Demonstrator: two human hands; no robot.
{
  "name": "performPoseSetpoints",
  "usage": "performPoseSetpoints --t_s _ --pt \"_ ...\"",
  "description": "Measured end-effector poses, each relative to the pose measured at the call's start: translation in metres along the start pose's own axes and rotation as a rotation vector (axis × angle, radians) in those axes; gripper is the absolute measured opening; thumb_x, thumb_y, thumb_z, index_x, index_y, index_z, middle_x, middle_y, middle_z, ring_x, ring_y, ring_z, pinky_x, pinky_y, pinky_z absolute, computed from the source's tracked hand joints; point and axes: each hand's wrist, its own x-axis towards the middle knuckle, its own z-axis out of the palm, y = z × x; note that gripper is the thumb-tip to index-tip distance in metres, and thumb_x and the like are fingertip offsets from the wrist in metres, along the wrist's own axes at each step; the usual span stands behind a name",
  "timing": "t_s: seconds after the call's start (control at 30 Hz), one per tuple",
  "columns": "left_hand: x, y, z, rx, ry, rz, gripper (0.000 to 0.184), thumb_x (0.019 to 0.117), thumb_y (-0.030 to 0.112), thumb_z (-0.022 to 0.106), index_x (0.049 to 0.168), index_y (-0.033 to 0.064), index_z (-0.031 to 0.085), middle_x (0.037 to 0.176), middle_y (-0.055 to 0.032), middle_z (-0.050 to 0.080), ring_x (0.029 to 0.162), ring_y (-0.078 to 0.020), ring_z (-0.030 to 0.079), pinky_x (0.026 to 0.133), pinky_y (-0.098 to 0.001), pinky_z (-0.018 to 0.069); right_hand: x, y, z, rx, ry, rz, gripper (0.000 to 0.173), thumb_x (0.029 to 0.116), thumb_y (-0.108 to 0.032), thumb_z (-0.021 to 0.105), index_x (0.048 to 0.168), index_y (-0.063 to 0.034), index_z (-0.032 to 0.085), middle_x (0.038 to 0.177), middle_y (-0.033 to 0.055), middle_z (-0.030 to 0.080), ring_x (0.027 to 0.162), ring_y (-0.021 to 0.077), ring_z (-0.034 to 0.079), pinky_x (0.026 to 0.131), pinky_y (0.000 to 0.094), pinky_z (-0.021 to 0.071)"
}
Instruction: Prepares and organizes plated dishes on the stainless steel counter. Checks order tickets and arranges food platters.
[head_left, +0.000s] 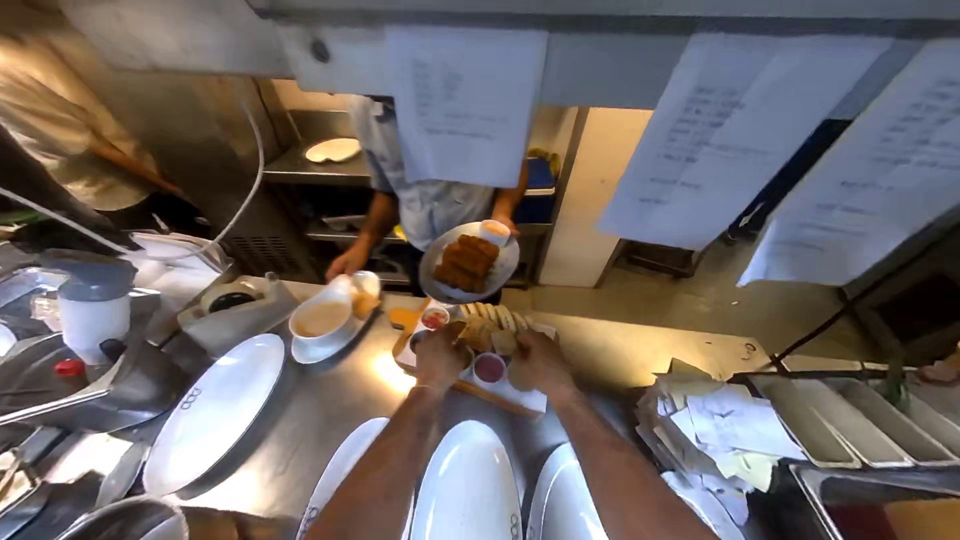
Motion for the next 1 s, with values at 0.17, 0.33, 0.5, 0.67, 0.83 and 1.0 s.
performPoseSetpoints --t_s 0.17,0.33,0.5,0.67,0.83,1.0 --pt "0.032 0.001 0.016 0.043 0.003 -0.02 0.033 0.0987 0.029 0.065 0.123 0.0069 0.069 0.111 -0.0232 0.071 0.11 -0.0456 0.066 0.095 -0.0651 0.0515 0.034 -0.003 0.011 -0.165 -0.083 -0.184 0.039 0.0936 -0.011 0.07 0.132 -0.012 0.067 0.135 0.0151 0.064 0.128 0.038 0.057 0.106 0.0573 0.0484" --pt "0.052 0.0 0.022 0.08 -0.03 -0.065 0.037 0.097 0.026 0.068 0.13 0.0088 0.067 0.115 -0.0214 0.071 0.115 -0.0443 0.064 0.1 -0.0632 0.0492 0.047 -0.004 0.009 -0.257 -0.179 -0.256 0.038 0.0947 -0.01 0.069 0.133 -0.0104 0.066 0.133 0.0149 0.065 0.129 0.0384 0.056 0.11 0.0567 0.0442" --pt "0.063 -0.01 0.012 -0.093 -0.069 -0.065 0.042 0.0953 0.019 0.071 0.134 0.0048 0.062 0.104 -0.0174 0.075 0.101 -0.0364 0.072 0.094 -0.06 0.0542 0.049 0.001 0.0 -0.125 -0.126 -0.305 0.034 0.0921 -0.007 0.074 0.126 -0.008 0.07 0.12 0.0172 0.069 0.117 0.038 0.062 0.105 0.0574 0.0463" --pt "0.073 -0.024 -0.016 -0.062 -0.099 -0.114 0.027 0.0986 0.015 0.067 0.125 0.0078 0.069 0.104 -0.0158 0.075 0.097 -0.0339 0.073 0.091 -0.0577 0.0554 0.059 0.012 -0.005 -0.106 -0.169 -0.248 0.03 0.0972 -0.014 0.067 0.127 -0.0114 0.07 0.116 0.012 0.07 0.116 0.0328 0.062 0.101 0.0532 0.0487" --pt "0.08 -0.037 -0.015 0.029 -0.103 -0.089 0.024 0.0998 0.017 0.064 0.121 0.009 0.072 0.105 -0.0179 0.074 0.103 -0.0399 0.07 0.093 -0.0641 0.0514 0.059 0.018 0.0 -0.118 -0.193 -0.32 0.03 0.0974 -0.011 0.066 0.128 -0.0114 0.07 0.123 0.0111 0.071 0.121 0.0317 0.062 0.11 0.0516 0.0435" --pt "0.081 -0.04 -0.006 0.206 -0.074 -0.046 0.022 0.1 0.02 0.062 0.117 0.0129 0.075 0.113 -0.0159 0.073 0.118 -0.0429 0.062 0.1 -0.0649 0.0462 0.062 0.017 0.0 -0.127 -0.171 -0.345 0.031 0.0956 -0.01 0.069 0.127 -0.0115 0.07 0.121 0.0121 0.071 0.119 0.0313 0.063 0.111 0.0515 0.0427"
